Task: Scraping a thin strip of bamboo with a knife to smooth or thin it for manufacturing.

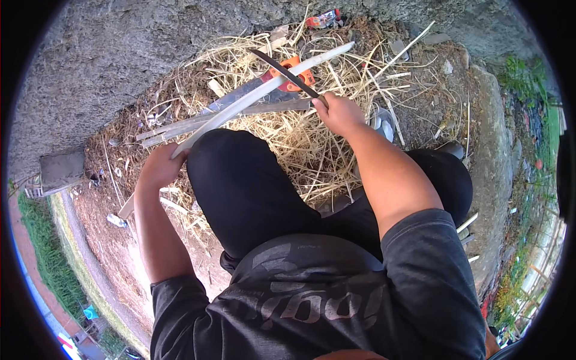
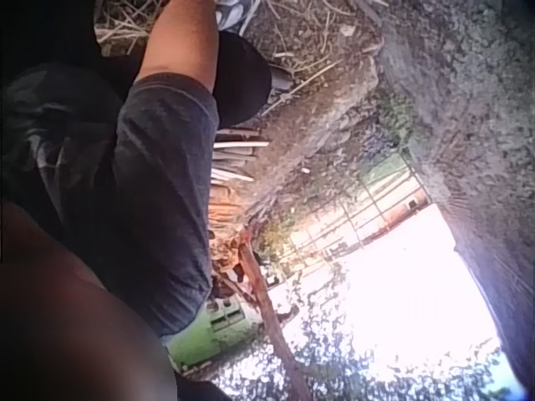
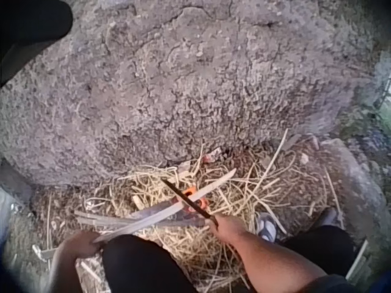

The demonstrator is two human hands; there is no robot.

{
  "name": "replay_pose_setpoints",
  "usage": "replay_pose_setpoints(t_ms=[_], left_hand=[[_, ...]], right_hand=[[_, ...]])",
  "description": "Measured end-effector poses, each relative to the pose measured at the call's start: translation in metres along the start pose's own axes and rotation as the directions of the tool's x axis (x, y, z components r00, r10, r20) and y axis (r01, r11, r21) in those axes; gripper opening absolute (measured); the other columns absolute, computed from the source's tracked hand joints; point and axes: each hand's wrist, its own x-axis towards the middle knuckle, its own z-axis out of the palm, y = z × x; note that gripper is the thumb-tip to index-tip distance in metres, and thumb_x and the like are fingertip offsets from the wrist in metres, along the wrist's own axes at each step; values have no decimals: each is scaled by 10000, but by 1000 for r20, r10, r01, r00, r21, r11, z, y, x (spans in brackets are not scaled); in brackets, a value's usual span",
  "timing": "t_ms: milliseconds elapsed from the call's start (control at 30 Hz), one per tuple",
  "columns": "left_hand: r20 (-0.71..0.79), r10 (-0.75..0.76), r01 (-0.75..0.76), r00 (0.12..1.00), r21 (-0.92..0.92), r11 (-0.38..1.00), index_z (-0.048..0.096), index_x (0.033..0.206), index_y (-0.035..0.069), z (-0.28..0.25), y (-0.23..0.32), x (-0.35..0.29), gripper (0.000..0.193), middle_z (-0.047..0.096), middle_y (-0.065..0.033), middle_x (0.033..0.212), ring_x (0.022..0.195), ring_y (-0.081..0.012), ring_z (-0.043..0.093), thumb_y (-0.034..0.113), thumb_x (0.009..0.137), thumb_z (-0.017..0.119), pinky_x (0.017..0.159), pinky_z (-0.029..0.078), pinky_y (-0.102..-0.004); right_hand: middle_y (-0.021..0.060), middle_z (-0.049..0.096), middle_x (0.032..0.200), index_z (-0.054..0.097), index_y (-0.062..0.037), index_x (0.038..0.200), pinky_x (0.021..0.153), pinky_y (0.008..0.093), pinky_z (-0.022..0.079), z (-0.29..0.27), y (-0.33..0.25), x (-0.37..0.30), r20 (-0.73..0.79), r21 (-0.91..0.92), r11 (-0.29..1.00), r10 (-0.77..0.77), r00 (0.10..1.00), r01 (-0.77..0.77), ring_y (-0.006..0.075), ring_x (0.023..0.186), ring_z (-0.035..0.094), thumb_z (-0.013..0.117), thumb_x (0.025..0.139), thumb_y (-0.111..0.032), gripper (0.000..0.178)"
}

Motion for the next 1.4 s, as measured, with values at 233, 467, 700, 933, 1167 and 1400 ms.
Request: replay_pose_setpoints(t_ms=[233, 467, 700, 933, 1167, 1400], left_hand=[[-53, -139, 143, 989, 95, 985, 672, 950, 48, -34, -8, -37, 357, 659, -168, 735, 683, -363, 645, 397, 947, 600, 662, 477, -481], [-68, -139, 148, 988, 154, 977, 684, 980, 66, -32, 4, -41, 367, 648, -159, 697, 656, -340, 644, 422, 944, 600, 650, 480, -472], [143, -233, 232, 962, 24, 972, 674, 968, 46, -15, -5, -18, 391, 642, -150, 740, 683, -273, 623, 426, 953, 586, 689, 470, -442], [139, -278, 285, 950, -29, 958, 680, 960, 9, -10, -3, -17, 439, 616, -131, 718, 651, -233, 557, 438, 962, 583, 667, 436, -413], [122, -248, 250, 961, -4, 968, 653, 890, 3, -18, 3, -18, 462, 586, -129, 695, 640, -238, 557, 455, 958, 583, 649, 440, -415], [82, -254, 254, 964, 12, 967, 683, 961, 42, -21, 2, -21, 387, 650, -136, 721, 646, -275, 621, 416, 958, 581, 646, 467, -444]], right_hand=[[232, 689, 1047, 654, -11, 1077, 877, 511, 512, -15, 57, 13, -64, 11, 912, 409, 910, -409, 375, 992, 672, 346, 1030, -481, 564], [195, 677, 832, 599, -88, 1052, 733, 512, 524, 2, -47, 0, -58, 176, 977, -116, 992, 124, 397, 810, 669, 394, 996, -574, 531], [193, 699, 910, 601, -74, 1049, 806, 528, 524, 7, -9, -9, 118, 137, 951, 262, 958, -277, 403, 877, 679, 373, 1014, -517, 500], [198, 676, 810, 605, -65, 959, 725, 519, 524, 2, -18, -6, 7, 197, 937, 292, 956, -288, 397, 803, 679, 352, 1010, -567, 565], [181, 685, 869, 616, -64, 990, 755, 502, 525, 18, -1, -2, 36, 118, 984, 130, 991, -134, 376, 834, 675, 348, 1016, -546, 552], [206, 686, 844, 611, -42, 970, 742, 547, 521, -1, 11, 6, -124, 147, 941, 322, 939, -304, 392, 828, 682, 345, 1016, -529, 557]])
